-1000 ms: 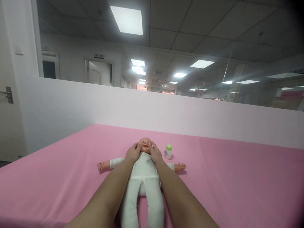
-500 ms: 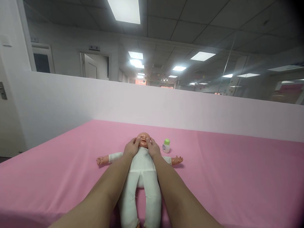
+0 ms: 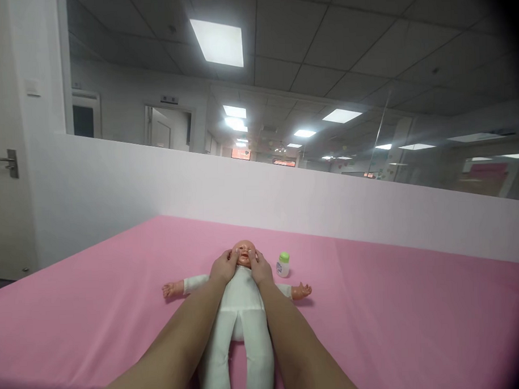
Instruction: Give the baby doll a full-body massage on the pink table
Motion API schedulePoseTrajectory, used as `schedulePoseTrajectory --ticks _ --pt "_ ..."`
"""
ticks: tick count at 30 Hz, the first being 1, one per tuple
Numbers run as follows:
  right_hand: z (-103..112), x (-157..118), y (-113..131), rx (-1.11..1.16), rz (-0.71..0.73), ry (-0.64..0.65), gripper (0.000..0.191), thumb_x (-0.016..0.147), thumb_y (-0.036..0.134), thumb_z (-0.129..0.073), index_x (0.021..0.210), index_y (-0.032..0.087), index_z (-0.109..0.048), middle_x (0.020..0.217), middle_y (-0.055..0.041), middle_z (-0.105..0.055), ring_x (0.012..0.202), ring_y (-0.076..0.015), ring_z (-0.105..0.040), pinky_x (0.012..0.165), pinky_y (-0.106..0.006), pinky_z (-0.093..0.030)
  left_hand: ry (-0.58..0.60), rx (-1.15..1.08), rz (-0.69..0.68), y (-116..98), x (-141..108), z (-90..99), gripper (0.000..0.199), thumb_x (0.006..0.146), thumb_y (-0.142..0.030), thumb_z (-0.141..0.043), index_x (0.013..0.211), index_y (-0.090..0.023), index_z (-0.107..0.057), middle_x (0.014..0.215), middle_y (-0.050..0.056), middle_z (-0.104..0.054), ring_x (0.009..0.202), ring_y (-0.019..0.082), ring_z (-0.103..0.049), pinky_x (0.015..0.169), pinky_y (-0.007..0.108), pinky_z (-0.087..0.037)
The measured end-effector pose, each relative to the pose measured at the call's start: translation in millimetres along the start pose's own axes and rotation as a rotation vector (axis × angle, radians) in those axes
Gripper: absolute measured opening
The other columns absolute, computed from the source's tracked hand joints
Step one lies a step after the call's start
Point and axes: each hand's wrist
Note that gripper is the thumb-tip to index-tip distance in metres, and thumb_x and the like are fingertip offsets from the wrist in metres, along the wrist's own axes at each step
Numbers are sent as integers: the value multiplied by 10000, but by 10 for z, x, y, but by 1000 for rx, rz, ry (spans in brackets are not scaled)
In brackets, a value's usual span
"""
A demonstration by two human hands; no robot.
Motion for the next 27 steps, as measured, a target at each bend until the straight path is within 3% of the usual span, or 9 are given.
schedulePoseTrajectory --ticks 9,18,23,27 --pt "14 -53 25 -30 68 5 695 983 692 -393 1460 216 -563 1418 -112 -649 1316 -300 -595 1109 -411 -436 -6 19 -42 -57 -88 61 646 978 -686 -367 1250 -195 -687 1215 151 -750 1137 318 -689 968 388 -489" --pt "175 -124 -12 -32 128 75 699 910 736 -529 1400 245 -620 1317 -86 -709 1212 -292 -656 1040 -395 -485 113 -36 -118 -123 -221 165 747 881 -668 -586 1501 -259 -507 1368 101 -690 1188 311 -675 951 363 -510" --pt "298 -206 8 9 222 162 679 839 703 -675 1367 277 -639 1240 -47 -743 1085 -266 -696 955 -364 -533 171 26 -140 -152 -254 233 664 883 -674 -584 1429 -297 -574 1293 70 -732 1143 326 -689 879 362 -522" --pt "301 -227 46 -5 173 134 734 780 673 -756 1390 286 -628 1249 -43 -740 1087 -275 -695 967 -385 -540 186 37 -154 -166 -275 263 609 900 -619 -591 1403 -276 -587 1256 75 -745 1106 322 -699 866 366 -518"
Point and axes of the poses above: each hand's wrist, its own x-axis towards the middle knuckle, its own z-axis out of the back of the hand, y = z × x
